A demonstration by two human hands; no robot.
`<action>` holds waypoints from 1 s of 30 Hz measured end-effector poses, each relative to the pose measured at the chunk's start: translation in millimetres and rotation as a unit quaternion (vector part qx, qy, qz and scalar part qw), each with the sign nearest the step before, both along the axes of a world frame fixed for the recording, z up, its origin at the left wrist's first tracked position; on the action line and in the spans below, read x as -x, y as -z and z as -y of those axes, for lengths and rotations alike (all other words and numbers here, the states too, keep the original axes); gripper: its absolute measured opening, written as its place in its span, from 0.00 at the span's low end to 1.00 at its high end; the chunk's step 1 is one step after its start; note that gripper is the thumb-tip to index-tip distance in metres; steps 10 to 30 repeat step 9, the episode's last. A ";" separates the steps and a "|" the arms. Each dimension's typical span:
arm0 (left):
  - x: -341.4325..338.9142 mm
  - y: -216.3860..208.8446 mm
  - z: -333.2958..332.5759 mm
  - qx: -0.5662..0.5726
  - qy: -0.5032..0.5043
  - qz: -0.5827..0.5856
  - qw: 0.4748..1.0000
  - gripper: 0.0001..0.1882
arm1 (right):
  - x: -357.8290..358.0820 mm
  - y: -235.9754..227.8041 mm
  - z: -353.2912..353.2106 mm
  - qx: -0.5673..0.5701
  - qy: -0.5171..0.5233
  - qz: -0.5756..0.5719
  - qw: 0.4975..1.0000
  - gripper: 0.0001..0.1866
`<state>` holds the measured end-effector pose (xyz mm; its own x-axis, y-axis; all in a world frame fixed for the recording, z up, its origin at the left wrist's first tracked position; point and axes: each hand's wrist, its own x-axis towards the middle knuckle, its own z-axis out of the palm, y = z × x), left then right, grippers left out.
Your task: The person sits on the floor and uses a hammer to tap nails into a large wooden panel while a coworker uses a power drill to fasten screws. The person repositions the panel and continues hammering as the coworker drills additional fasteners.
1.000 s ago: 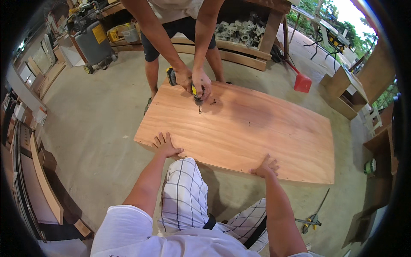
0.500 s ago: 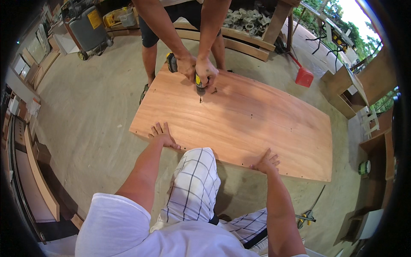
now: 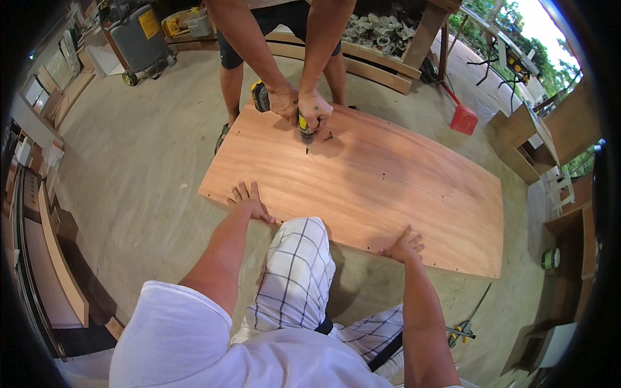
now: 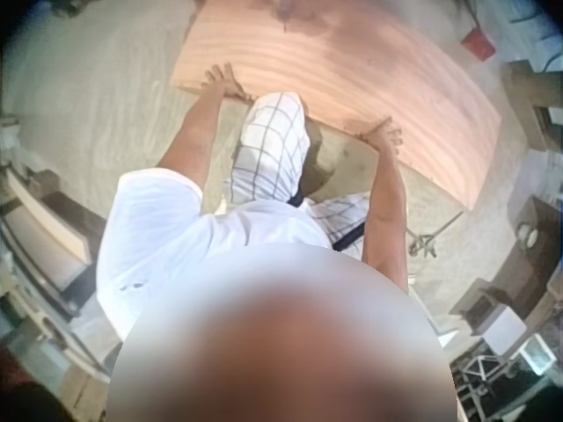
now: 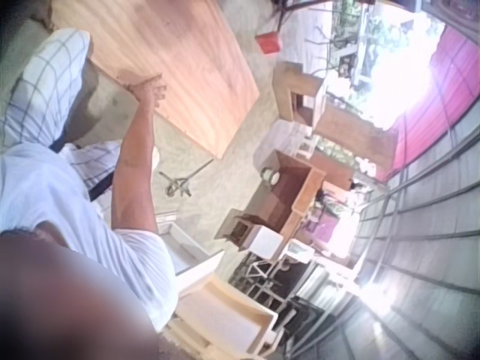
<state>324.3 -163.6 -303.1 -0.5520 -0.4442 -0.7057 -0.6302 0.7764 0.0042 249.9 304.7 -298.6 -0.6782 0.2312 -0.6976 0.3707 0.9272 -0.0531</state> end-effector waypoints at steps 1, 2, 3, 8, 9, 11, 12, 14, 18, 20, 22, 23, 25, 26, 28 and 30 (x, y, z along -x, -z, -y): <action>-0.1 -0.5 -1.4 0.010 0.000 0.001 1.000 0.83 | -0.3 -0.1 -0.6 -0.006 -0.004 0.002 1.000 0.83; 0.3 -0.8 -2.6 0.003 -0.003 -0.003 1.000 0.83 | 0.2 0.1 -1.3 -0.001 0.002 0.000 1.000 0.83; 0.3 -1.6 -3.5 0.003 -0.004 -0.003 1.000 0.83 | 0.9 0.0 -2.0 -0.001 0.004 -0.001 1.000 0.83; -0.1 -4.4 -7.5 0.008 -0.005 0.001 1.000 0.82 | -0.5 -4.5 -3.8 -0.011 0.001 0.001 1.000 0.81; -0.1 -2.7 -7.4 0.019 -0.003 0.003 1.000 0.82 | -1.4 -4.3 -2.8 -0.015 -0.001 -0.002 1.000 0.80; -0.1 -2.7 -7.4 0.019 -0.003 0.003 1.000 0.82 | -1.4 -4.3 -2.8 -0.015 -0.001 -0.002 1.000 0.80; -0.1 -2.7 -7.4 0.019 -0.003 0.003 1.000 0.82 | -1.4 -4.3 -2.8 -0.015 -0.001 -0.002 1.000 0.80; -0.1 -2.7 -7.4 0.019 -0.003 0.003 1.000 0.82 | -1.4 -4.3 -2.8 -0.015 -0.001 -0.002 1.000 0.80; -0.1 -2.7 -7.4 0.019 -0.003 0.003 1.000 0.82 | -1.4 -4.3 -2.8 -0.015 -0.001 -0.002 1.000 0.80; -0.1 -2.7 -7.4 0.019 -0.003 0.003 1.000 0.82 | -1.4 -4.3 -2.8 -0.015 -0.001 -0.002 1.000 0.80; -0.1 -2.7 -7.4 0.019 -0.003 0.003 1.000 0.82 | -1.4 -4.3 -2.8 -0.015 -0.001 -0.002 1.000 0.80; -0.1 -2.7 -7.4 0.019 -0.003 0.003 1.000 0.82 | -1.4 -4.3 -2.8 -0.015 -0.001 -0.002 1.000 0.80; -0.1 -2.7 -7.4 0.019 -0.003 0.003 1.000 0.82 | -1.4 -4.3 -2.8 -0.015 -0.001 -0.002 1.000 0.80; -0.1 -2.7 -7.4 0.019 -0.003 0.003 1.000 0.82 | -1.4 -4.3 -2.8 -0.015 -0.001 -0.002 1.000 0.80; -0.1 -2.7 -7.4 0.019 -0.003 0.003 1.000 0.82 | -1.4 -4.3 -2.8 -0.015 -0.001 -0.002 1.000 0.80; -0.1 -2.7 -7.4 0.019 -0.003 0.003 1.000 0.82 | -1.4 -4.3 -2.8 -0.015 -0.001 -0.002 1.000 0.80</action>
